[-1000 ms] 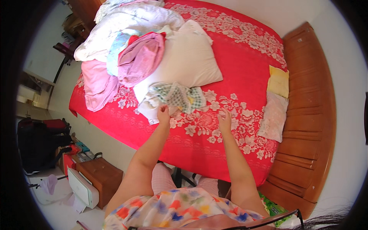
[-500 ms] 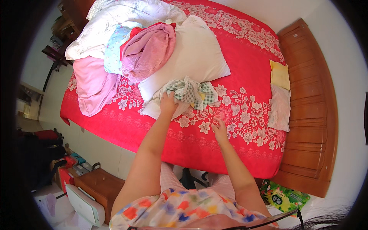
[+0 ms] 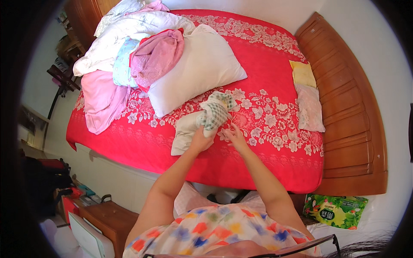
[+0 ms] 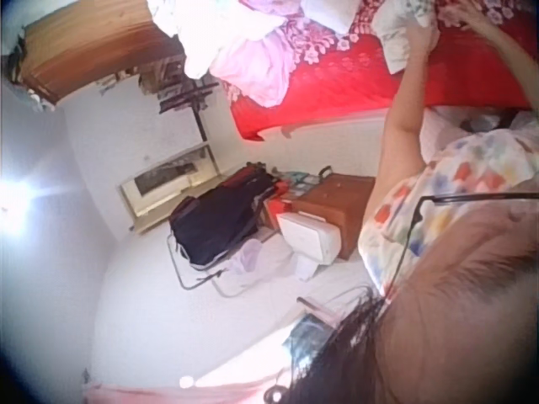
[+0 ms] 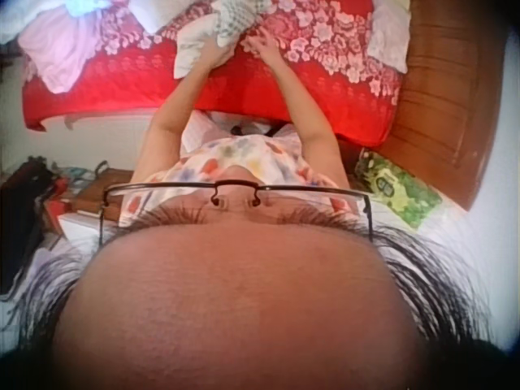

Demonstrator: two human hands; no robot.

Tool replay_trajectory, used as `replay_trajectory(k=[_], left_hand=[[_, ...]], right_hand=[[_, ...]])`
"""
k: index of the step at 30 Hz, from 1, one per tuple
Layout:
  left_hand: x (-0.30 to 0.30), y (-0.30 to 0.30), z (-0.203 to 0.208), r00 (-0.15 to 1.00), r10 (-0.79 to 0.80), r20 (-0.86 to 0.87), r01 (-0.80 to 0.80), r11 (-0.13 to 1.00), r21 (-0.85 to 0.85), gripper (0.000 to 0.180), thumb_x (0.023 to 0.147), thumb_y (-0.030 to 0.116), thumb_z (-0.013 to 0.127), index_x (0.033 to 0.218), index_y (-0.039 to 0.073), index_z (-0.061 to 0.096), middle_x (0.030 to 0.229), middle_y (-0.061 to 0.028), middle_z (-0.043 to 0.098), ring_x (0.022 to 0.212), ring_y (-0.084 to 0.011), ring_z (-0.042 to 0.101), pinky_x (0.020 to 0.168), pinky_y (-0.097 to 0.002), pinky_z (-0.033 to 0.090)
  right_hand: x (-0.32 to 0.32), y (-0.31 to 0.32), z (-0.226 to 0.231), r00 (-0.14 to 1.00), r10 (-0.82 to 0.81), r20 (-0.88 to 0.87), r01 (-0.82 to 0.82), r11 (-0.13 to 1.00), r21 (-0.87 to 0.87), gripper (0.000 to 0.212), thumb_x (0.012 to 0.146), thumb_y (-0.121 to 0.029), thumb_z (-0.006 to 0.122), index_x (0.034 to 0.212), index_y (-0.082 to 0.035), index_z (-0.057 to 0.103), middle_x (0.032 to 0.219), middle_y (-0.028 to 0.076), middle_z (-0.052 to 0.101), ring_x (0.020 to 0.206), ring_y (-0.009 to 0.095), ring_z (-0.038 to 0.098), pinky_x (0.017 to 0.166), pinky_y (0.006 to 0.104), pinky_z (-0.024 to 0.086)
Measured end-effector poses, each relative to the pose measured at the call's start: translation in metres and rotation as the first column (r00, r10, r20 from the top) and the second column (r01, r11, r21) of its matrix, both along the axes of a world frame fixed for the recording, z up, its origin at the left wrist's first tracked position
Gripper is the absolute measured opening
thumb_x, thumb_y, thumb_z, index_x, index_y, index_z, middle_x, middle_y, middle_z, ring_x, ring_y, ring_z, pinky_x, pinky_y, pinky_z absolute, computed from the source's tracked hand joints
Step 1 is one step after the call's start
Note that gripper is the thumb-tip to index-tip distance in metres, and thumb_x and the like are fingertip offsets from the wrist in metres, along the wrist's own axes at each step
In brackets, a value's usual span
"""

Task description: The person folds clothes on a bed by hand. They place a white cloth inside a yellow top and fold it, then place a checkered cloth inside a pink garment and fold it, setting them aside on the bed.

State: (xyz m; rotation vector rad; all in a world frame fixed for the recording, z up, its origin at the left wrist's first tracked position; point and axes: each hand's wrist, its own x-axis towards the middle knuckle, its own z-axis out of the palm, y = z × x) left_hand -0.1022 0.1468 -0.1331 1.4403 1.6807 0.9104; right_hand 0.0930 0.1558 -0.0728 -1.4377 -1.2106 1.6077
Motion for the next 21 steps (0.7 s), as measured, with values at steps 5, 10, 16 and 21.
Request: replay_trajectory(k=[5,10,16,21], left_hand=[[0.084,-0.068,0.003,0.961,-0.221,-0.165,0.231,0.972,0.040,0.061,0.073,0.013,0.072,0.128,0.007,0.046,0.122,-0.0254,0.048,0.112,-0.0425,0.050,0.092,-0.0425,0.045],[0.102,-0.122,0.009,0.891,-0.433,-0.136,0.438,0.899,0.007,0.071,0.073,0.013,0.074,0.136,0.010,0.042,0.118,-0.0216,0.050,0.107,-0.0384,0.054,0.092,-0.0412,0.046],[0.084,-0.123,0.013,0.838,-0.513,-0.183,0.513,0.857,-0.051,0.069,0.075,0.024,0.074,0.136,0.012,0.044,0.120,-0.0239,0.053,0.112,-0.0392,0.054,0.094,-0.0430,0.045],[0.091,-0.119,0.045,0.862,-0.466,-0.199,0.498,0.853,0.159,0.080,0.072,0.023,0.079,0.140,0.012,0.039,0.128,-0.0207,0.047,0.114,-0.0345,0.051,0.097,-0.0422,0.043]], right_hand=[[0.036,-0.010,-0.102,0.947,-0.212,0.243,0.107,0.916,0.386,0.039,0.090,-0.017,0.056,0.126,-0.002,0.049,0.110,0.008,0.061,0.094,0.014,0.058,0.073,0.0273,0.048],[0.078,-0.053,-0.082,0.866,-0.451,-0.215,0.482,0.868,0.119,0.025,0.090,-0.009,0.050,0.112,0.001,0.059,0.099,0.008,0.065,0.091,0.017,0.059,0.080,0.0298,0.045],[0.149,-0.076,-0.037,0.749,-0.420,-0.512,0.546,0.829,0.118,0.031,0.095,-0.012,0.045,0.123,-0.001,0.053,0.112,0.007,0.061,0.100,0.015,0.056,0.087,0.0308,0.043],[0.165,-0.102,0.031,0.669,-0.423,-0.611,0.562,0.826,0.044,0.031,0.094,-0.015,0.045,0.120,0.000,0.053,0.114,0.007,0.060,0.103,0.018,0.056,0.090,0.0328,0.044]])
